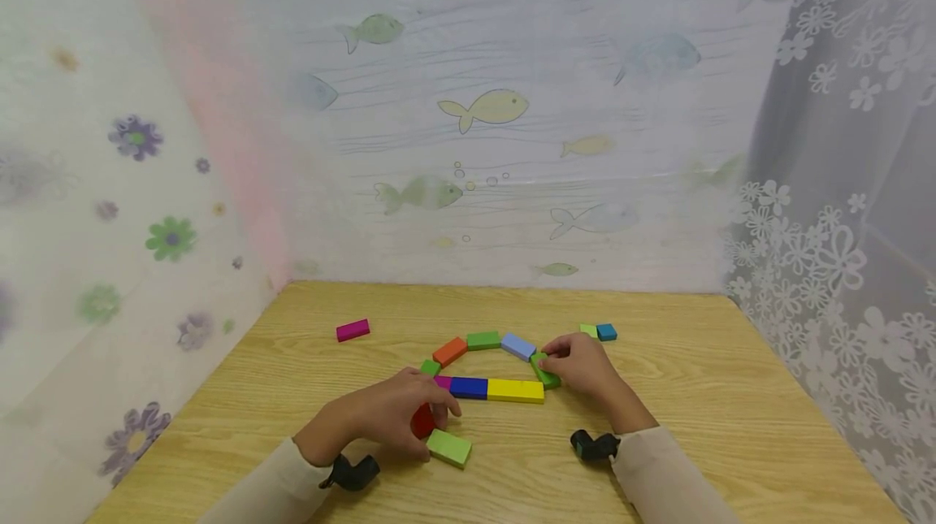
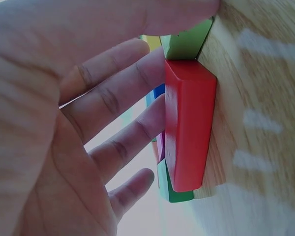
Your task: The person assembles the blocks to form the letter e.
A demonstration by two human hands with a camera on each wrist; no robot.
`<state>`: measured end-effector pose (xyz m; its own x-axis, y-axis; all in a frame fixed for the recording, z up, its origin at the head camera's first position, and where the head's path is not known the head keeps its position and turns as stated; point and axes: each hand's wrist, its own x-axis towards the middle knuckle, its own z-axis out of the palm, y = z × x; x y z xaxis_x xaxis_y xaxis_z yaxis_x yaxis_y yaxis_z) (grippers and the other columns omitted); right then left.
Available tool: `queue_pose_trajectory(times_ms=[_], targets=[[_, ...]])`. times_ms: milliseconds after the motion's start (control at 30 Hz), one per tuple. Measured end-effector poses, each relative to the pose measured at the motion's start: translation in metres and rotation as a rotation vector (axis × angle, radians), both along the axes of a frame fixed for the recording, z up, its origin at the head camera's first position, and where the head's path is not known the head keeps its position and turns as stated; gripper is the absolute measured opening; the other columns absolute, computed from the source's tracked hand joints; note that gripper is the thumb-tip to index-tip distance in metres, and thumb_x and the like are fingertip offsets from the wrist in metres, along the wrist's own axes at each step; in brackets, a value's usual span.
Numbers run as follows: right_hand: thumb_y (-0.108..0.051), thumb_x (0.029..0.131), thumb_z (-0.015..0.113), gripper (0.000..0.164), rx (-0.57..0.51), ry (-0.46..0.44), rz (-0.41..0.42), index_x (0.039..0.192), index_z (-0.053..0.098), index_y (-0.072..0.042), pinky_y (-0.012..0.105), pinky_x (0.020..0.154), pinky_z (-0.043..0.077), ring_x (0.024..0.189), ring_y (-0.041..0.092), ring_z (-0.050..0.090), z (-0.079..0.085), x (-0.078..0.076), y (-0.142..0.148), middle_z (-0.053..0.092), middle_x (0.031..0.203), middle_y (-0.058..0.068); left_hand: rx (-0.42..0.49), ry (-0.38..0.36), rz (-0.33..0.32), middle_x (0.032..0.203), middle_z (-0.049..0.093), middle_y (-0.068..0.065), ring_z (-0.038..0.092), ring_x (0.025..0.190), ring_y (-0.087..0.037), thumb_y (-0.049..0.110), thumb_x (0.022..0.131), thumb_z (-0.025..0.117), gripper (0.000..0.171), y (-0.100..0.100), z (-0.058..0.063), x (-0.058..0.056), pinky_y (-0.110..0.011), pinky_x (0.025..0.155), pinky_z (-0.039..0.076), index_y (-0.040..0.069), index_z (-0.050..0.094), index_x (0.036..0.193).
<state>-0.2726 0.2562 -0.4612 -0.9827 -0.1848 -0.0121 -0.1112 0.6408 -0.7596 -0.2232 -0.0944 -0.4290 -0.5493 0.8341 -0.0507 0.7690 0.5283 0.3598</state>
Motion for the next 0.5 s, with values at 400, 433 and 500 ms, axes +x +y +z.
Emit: queue_pose_trajectory(times_ms=[400,433,500], targets=[[-0.025,0.096,0.075,0.030,0.009,0.002,-0.010,0.118,0.075,-0.005,0.033,0.079,0.056,0.096,0.018,0.066,-0.001,-0.001,0.001,0.072,0.109,0.007,0.160,-0.070,-0.018,0.102,0.074,0.012,0.068,0.098,-0.004,0.024,0.086,0.086,0.051,-0.005,0.006,-0.007,-0.028,0.093,0.056,0.013,0.066,0.131],[-0.025,0.096,0.075,0.030,0.009,0.004,-0.008,0.118,0.074,-0.004,0.033,0.079,0.057,0.096,0.019,0.066,-0.002,0.000,0.001,0.072,0.109,0.007,0.169,-0.079,-0.001,0.103,0.073,0.011,0.068,0.099,-0.005,0.023,0.087,0.086,0.049,-0.007,0.006,-0.008,-0.029,0.093,0.056,0.013,0.066,0.131],[-0.025,0.095,0.075,0.030,0.005,0.005,-0.009,0.118,0.074,-0.005,0.034,0.080,0.057,0.096,0.018,0.066,-0.001,0.000,0.000,0.072,0.109,0.007,0.180,-0.090,0.034,0.104,0.073,0.009,0.067,0.101,-0.007,0.023,0.088,0.084,0.046,-0.011,0.008,-0.010,-0.032,0.093,0.057,0.014,0.067,0.129]])
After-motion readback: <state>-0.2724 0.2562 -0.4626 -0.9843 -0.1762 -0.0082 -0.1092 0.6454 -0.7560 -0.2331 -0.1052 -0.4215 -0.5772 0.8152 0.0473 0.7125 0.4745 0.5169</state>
